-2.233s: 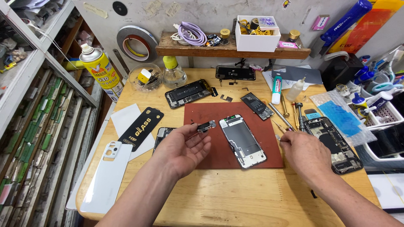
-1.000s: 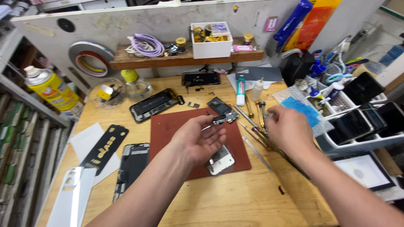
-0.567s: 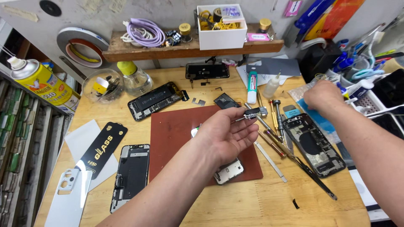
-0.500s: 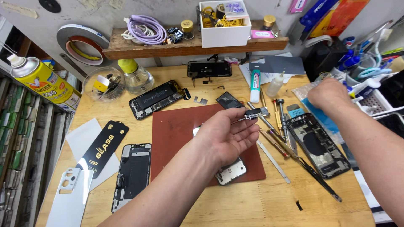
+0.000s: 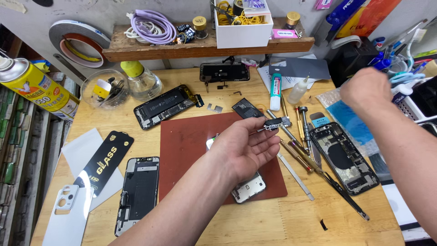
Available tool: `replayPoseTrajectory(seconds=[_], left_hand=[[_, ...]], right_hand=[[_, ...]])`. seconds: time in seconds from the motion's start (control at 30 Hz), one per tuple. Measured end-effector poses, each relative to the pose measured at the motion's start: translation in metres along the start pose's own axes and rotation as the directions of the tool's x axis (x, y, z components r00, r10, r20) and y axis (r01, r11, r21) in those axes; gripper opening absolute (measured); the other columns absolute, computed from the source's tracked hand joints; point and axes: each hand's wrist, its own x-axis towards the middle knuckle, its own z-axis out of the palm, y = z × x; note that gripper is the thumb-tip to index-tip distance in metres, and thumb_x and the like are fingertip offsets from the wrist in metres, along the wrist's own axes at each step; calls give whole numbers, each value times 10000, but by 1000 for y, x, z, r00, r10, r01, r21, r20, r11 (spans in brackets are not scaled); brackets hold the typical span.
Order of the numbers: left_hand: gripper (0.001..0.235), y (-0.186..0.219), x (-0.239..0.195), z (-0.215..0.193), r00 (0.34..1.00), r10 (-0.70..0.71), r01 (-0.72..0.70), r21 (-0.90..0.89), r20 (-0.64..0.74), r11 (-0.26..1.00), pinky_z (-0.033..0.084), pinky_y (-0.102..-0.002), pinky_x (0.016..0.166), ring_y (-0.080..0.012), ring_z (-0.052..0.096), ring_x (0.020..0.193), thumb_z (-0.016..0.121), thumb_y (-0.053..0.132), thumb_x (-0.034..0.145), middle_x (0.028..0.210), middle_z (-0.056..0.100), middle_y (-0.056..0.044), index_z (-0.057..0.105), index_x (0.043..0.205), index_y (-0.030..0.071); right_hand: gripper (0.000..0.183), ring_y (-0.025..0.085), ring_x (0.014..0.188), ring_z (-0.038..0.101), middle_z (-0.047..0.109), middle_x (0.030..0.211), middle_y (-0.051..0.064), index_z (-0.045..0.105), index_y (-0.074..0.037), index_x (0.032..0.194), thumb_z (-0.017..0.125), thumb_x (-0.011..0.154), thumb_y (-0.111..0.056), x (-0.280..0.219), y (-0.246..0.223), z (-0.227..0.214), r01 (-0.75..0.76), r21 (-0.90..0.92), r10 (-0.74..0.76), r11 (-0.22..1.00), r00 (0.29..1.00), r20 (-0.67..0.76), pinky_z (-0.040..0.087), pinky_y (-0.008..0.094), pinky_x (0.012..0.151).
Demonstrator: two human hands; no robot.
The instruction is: The person disassembles and reassembles two smartphones on a workbench. They use a screwdriver to remove screws, a metal spudger to pry open the frames, and tweezers to handle small components. The person applies adhesive to the phone frame and secures internal parts before closing the device.
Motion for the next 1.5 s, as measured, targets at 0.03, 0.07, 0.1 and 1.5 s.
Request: replayPoseTrajectory(seconds=[0.03,0.07,0.1,1.5], left_hand=[[192,0,-1,-1,1000,0,0,4,-14,1000,599,-378,852,-231,676,933,637,218,965,955,699,-113,648,1029,37],[192,-1,-3,-1,1000,-2,2,1,2,1000,596,-374,850,-231,674,934,641,217,964,957,697,-112,652,1030,37],[192,0,-4,-2,1000,1,-1,-2,15,1000,594,-370,847,-230,672,935,645,216,963,958,695,-111,655,1030,37],[180,-18,-110,-41,874,486,-484,132,25,865,580,-362,769,-206,695,835,646,151,942,921,732,-113,702,1024,1]], right_hand=[[355,484,1087,666,690,1161,361,738,118,1112,737,844,-115,5,5,-3,20,11,-19,1000,998,-55,547,516,919],[305,472,1073,687,713,1122,352,753,108,1093,718,949,-159,9,18,-8,75,49,-66,996,985,-160,554,517,935],[308,460,1059,708,735,1084,344,768,97,1073,699,1054,-202,13,30,-11,136,85,-109,987,958,-266,561,519,951],[135,85,746,700,795,846,17,800,-73,965,751,876,-163,-275,-123,-140,277,904,-611,327,791,-21,570,274,677]])
